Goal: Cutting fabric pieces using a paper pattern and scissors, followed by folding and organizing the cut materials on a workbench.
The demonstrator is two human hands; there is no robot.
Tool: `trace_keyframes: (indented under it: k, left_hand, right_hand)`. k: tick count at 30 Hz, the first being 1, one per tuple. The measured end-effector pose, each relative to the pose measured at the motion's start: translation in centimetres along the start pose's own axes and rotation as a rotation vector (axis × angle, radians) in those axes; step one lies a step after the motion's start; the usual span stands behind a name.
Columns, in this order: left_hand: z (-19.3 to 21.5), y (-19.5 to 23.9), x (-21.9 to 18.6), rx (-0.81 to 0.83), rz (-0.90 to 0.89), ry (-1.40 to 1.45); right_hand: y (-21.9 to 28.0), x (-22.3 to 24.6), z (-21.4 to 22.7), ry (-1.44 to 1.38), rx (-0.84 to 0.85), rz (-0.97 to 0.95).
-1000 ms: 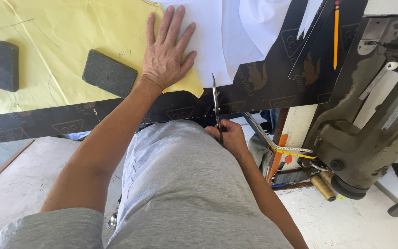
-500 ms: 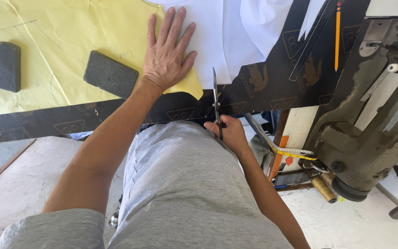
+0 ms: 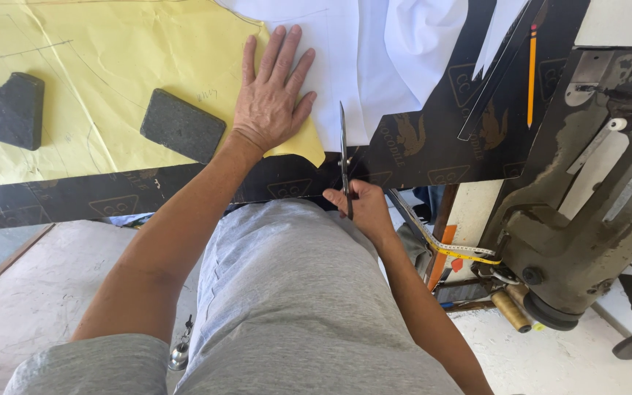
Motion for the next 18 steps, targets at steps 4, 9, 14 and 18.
trace_keyframes:
  k: [4,9,14,18]
  left_hand:
    - [0.1,-0.2,0.1,0.005,0.012,0.01]
    - [0.1,-0.2,0.1,0.052,0.031,0.031]
    - [0.3,-0.2,0.0,0.011,0.014,0.022]
    - [0.3,-0.1,0.0,0.009,0.018,0.008]
  right_hand:
    - [-1.1,1.7,0.3,0.017,0.015,0.037]
    - [-1.2,1.4,0.1,-0.094,-0.03,0.089]
    - [-1.2,2.6,0.5,-0.076,-0.005,0.087]
    - [-1.9,4.8,0.9,0.022,-0.016,0.083]
Point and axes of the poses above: each hand's wrist, its own y-axis away from the middle knuckle, its own z-axis out of the back of the hand, x = y × z, the point moved 5 cm from there along -y, towards the middle knuckle, and after that the axes turned 5 degrees about y, right-handed, at the moved point
